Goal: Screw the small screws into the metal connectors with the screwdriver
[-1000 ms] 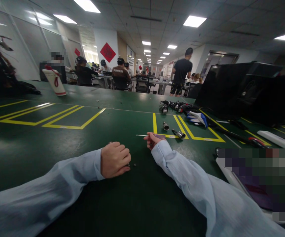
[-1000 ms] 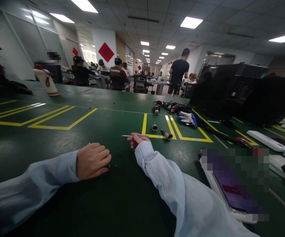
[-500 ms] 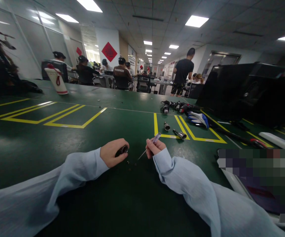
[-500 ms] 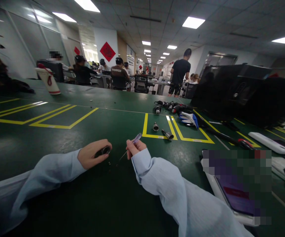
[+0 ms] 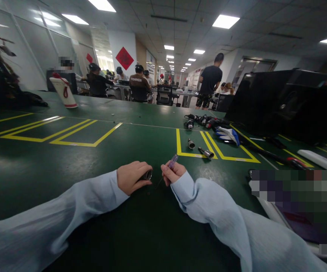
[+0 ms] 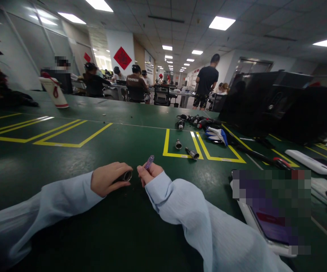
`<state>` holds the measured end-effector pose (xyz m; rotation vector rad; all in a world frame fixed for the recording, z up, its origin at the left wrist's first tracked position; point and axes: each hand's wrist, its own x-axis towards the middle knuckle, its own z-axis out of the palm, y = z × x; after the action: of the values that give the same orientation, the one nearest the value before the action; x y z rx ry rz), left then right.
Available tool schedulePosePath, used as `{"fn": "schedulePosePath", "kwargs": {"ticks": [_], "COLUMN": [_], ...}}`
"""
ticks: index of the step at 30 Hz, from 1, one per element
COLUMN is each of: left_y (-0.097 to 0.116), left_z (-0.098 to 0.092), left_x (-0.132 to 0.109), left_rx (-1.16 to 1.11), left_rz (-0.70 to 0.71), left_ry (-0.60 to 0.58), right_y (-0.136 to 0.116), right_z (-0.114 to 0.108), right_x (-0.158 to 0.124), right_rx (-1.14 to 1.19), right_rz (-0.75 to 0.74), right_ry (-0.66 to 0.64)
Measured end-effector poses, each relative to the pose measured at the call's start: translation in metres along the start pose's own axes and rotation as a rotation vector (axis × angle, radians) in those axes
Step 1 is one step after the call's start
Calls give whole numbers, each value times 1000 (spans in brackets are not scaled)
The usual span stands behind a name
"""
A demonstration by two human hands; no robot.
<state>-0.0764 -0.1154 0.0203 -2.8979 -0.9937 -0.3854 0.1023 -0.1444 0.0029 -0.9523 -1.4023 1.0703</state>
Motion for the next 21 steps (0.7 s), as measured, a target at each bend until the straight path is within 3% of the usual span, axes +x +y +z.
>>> {"fn": "schedulePosePath", "kwargs": {"ticks": [6, 12, 16, 21], "left_y": [13, 13, 12, 3], "left_z": [2, -3, -3, 2], "left_x": [-5, -8, -5, 0], "left_rx": [-27, -244, -517, -1093], "left_rz": [-12, -13, -152, -420], "left_ry": [-76, 18, 168, 247], "right_y": [2, 6, 5, 3], "right_z": [3, -3, -2, 3], "right_x": [4, 16, 12, 3], "right_rx": [-115, 39, -119, -448], "right_rz": [72, 305, 219, 13], "right_ry": [129, 188, 208, 180]}}
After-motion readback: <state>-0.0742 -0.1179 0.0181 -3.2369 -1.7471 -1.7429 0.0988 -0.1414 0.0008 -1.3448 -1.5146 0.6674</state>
